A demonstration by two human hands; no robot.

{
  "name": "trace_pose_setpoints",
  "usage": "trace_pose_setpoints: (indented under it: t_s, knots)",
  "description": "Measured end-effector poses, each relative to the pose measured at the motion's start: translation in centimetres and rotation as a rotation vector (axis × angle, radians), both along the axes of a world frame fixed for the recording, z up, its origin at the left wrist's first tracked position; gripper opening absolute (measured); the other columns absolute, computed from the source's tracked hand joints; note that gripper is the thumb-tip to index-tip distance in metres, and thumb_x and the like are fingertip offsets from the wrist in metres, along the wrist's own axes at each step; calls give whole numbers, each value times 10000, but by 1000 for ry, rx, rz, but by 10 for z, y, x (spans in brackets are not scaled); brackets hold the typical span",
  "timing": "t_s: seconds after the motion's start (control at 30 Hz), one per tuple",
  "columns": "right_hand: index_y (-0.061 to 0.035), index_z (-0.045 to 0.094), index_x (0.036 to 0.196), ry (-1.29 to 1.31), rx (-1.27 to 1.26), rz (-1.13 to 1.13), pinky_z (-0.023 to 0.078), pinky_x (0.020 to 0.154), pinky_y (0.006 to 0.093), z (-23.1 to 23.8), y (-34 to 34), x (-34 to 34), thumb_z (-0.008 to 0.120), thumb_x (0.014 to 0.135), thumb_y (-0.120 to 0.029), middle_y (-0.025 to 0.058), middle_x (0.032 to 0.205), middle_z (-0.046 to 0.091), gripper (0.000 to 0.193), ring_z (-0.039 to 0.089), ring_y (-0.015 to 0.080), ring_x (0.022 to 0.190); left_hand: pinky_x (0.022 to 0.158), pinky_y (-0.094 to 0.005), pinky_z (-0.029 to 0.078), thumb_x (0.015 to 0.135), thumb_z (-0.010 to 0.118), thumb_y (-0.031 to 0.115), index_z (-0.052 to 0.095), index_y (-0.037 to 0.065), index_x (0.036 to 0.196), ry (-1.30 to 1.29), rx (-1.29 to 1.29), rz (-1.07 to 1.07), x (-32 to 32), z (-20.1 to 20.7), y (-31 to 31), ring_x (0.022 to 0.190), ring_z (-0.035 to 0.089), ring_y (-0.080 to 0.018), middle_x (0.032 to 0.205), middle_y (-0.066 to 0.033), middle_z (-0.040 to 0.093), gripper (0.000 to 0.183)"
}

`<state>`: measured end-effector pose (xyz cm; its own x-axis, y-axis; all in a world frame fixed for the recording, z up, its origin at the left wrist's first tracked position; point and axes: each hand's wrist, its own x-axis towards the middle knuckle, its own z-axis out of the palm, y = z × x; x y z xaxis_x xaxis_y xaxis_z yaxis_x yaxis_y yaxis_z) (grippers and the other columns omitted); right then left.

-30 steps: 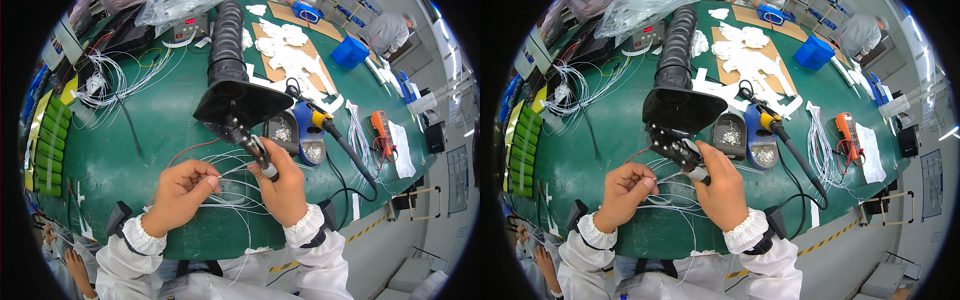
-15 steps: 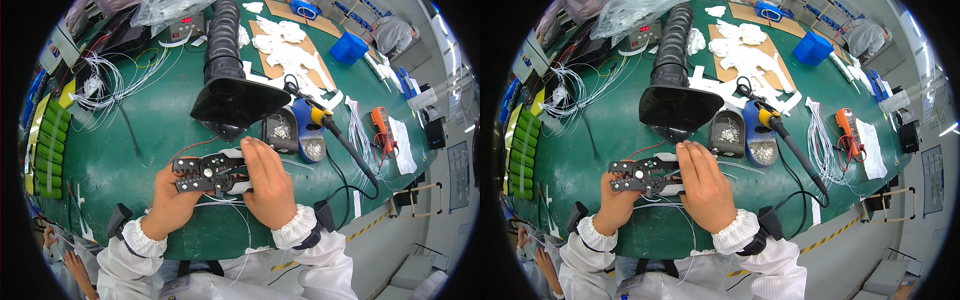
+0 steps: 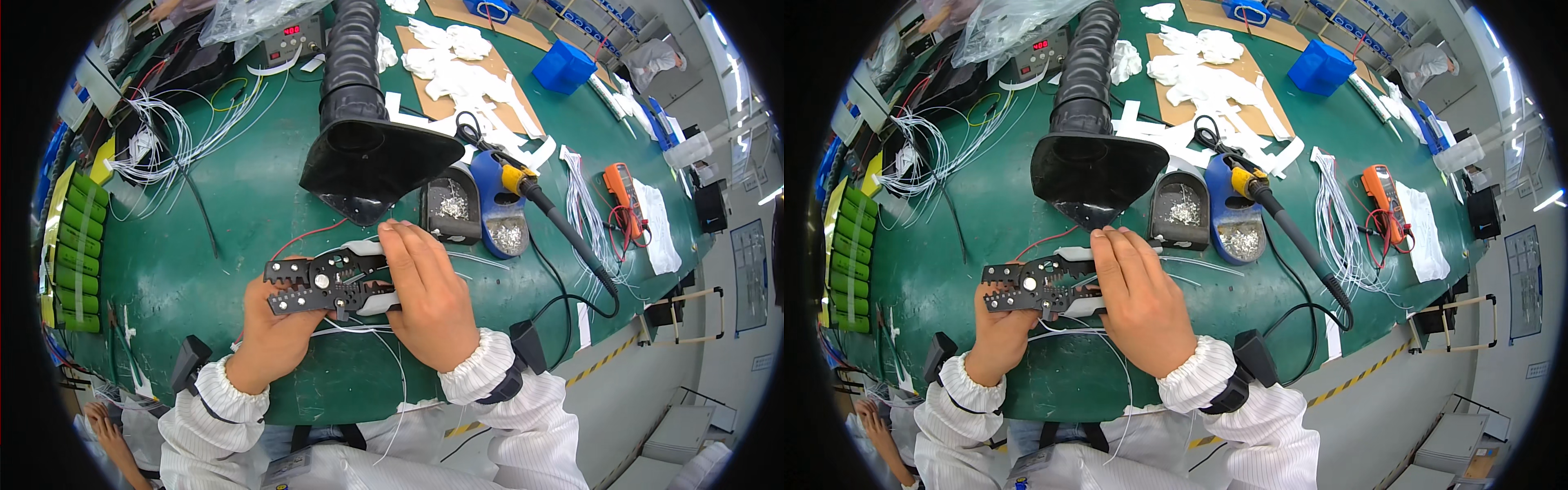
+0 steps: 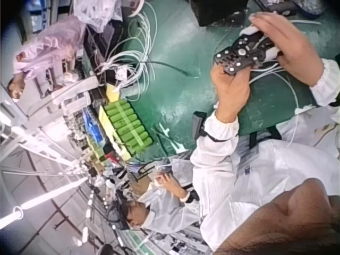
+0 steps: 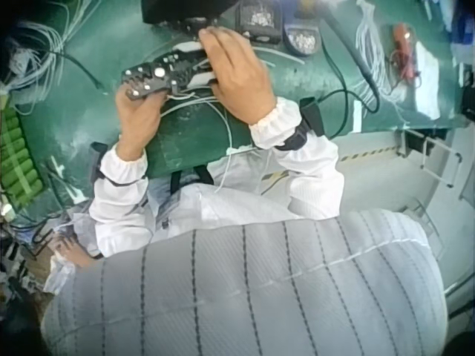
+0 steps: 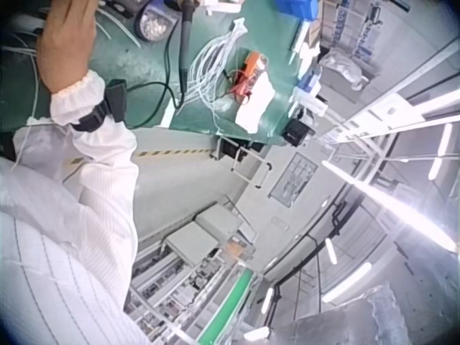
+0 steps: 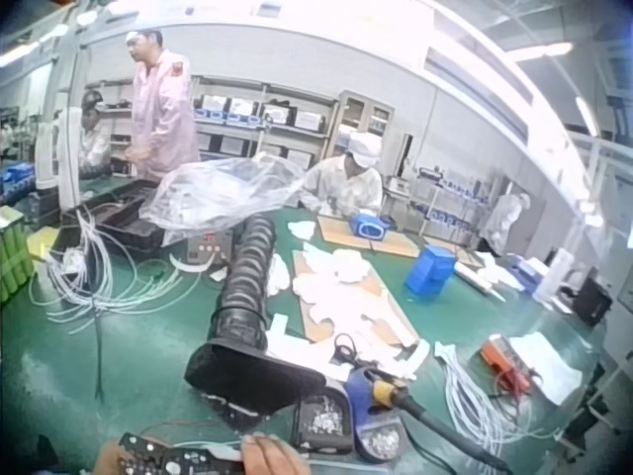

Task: The recorder uses a hand crimping tool to attach connectors to the ends of multiple white wires at an industrial electronics assembly workbench.

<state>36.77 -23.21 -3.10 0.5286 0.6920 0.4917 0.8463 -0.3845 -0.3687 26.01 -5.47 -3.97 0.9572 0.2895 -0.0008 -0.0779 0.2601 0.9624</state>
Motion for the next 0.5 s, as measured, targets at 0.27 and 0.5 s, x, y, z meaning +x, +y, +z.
trace_pose_setpoints:
  t_s: [0.27,0.5]
  knots:
    - [44,513,1351,13,-6,-12,540,921,410,-2,0,0,735,548,71,176,1229,586,834,585,362,1170,742,-287,555,853,631,-155,604,-70,1107,3,-17,-4,0,0,0,838,684,-164,970,-117,706,270]
    - [36,532,1315,19,10,1,506,911,429,-4,-2,3,777,522,42,160,1167,584,829,585,348,1098,745,-285,566,865,634,-137,587,-73,1125,8,-15,-15,0,3,-3,842,691,-173,998,-134,707,271]
